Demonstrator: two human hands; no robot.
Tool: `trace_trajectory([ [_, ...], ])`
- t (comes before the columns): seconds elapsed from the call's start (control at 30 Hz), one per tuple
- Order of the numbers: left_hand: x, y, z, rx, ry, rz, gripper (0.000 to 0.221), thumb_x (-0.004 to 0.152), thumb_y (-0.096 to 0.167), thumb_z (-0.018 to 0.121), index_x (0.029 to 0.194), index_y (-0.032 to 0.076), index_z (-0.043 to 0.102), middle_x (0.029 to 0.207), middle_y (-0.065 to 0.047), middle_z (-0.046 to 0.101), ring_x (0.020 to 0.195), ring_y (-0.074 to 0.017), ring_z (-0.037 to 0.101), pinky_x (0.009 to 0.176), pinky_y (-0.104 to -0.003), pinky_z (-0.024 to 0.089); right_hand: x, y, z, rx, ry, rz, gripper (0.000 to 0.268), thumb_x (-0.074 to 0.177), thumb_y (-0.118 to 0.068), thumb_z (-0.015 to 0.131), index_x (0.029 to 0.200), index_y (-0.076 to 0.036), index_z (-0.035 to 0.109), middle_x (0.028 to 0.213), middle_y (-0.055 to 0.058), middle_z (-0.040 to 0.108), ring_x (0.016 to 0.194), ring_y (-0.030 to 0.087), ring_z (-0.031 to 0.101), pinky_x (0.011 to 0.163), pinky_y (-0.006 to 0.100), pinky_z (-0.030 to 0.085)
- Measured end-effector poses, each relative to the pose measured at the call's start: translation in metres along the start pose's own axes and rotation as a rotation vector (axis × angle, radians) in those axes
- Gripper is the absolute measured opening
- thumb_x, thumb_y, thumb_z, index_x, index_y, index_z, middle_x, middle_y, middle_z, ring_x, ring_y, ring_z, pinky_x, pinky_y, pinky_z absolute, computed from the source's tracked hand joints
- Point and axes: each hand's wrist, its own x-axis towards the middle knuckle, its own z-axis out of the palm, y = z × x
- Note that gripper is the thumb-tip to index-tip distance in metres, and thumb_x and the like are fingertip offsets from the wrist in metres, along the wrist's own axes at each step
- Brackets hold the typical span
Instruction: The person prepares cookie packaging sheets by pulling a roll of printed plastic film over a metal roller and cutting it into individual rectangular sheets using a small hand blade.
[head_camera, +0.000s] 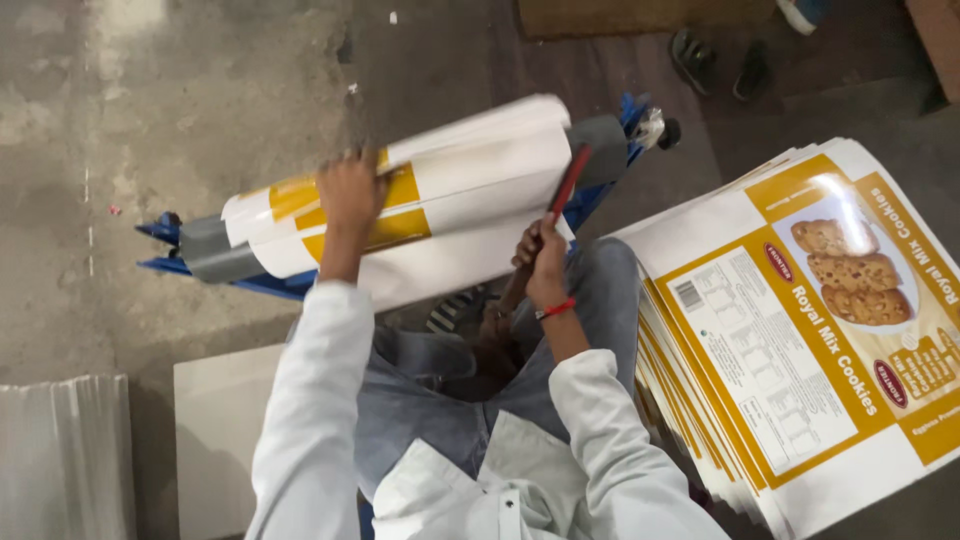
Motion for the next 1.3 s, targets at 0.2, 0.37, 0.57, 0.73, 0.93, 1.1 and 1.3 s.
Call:
trace_trajectory([
  [0.2,-0.033,0.008,0.006,0.055,0.178,0.033,0.053,0.077,0.027,0.078,0.126,0.011,0.067,0.115,-0.015,0.072,0.117,-0.0358,0.064,0.099,-0.053,0.043,0.013,0.003,0.026,-0.023,-0.027,0.098,0.022,0.100,-0.029,0.051,0.081,-0.018,0.046,0.060,-0.004,0.038,0.046,0.012,0.038,0.045,0.031,0.035],
  [0.37,-0.034,0.013,-0.003,0.081,0.146,0.044,0.059,0.070,0.028,0.080,0.123,0.009,0.065,0.118,-0.016,0.070,0.114,-0.0331,0.064,0.099,-0.054,0.042,-0.041,0.093,0.105,-0.123,-0.040,0.343,0.038,0.102,-0.044,0.049,0.076,-0.017,0.046,0.054,-0.004,0.036,0.040,0.011,0.032,0.039,0.030,0.032],
  [0.57,-0.057,0.011,-0.016,0.060,0.109,0.054,0.054,0.078,0.024,0.079,0.128,0.011,0.064,0.122,-0.014,0.068,0.118,-0.0324,0.064,0.097,-0.052,0.046,-0.016,0.049,0.049,0.169,0.149,-0.144,0.033,0.102,-0.040,0.052,0.078,-0.018,0.046,0.059,-0.003,0.038,0.046,0.013,0.037,0.045,0.033,0.038],
  [0.73,-0.052,0.012,-0.012,0.137,0.107,0.125,0.058,0.073,0.030,0.076,0.125,0.009,0.065,0.122,-0.015,0.069,0.112,-0.0345,0.064,0.093,-0.054,0.049,0.008,0.050,0.022,0.075,-0.063,-0.036,0.027,0.099,-0.027,0.050,0.075,-0.018,0.045,0.057,-0.003,0.040,0.045,0.011,0.039,0.041,0.029,0.033],
  [0.93,-0.039,-0.001,-0.021,0.133,-0.058,0.194,0.043,0.089,0.023,0.069,0.127,0.005,0.063,0.122,-0.019,0.070,0.107,-0.0357,0.067,0.084,-0.050,0.054,-0.087,0.183,0.100,-0.644,-0.396,0.545,0.044,0.107,-0.042,0.050,0.071,-0.019,0.046,0.055,-0.007,0.038,0.041,0.006,0.034,0.040,0.024,0.028],
  [1.1,-0.063,0.002,-0.031,0.149,-0.061,0.227,0.037,0.094,0.017,0.063,0.130,0.006,0.062,0.121,-0.018,0.070,0.108,-0.0360,0.067,0.083,-0.050,0.054,-0.111,0.148,0.095,-0.187,-0.064,0.509,0.037,0.103,-0.035,0.050,0.070,-0.021,0.041,0.055,-0.007,0.034,0.042,0.009,0.034,0.040,0.026,0.030],
  [1.3,-0.083,0.021,-0.027,0.224,0.262,0.191,0.067,0.077,0.048,0.059,0.131,0.008,0.060,0.122,-0.017,0.068,0.117,-0.0358,0.063,0.097,-0.050,0.049,-0.076,0.041,0.056,-0.040,-0.465,0.333,0.044,0.107,-0.052,0.049,0.079,-0.018,0.044,0.056,-0.007,0.030,0.041,0.006,0.029,0.037,0.025,0.027],
])
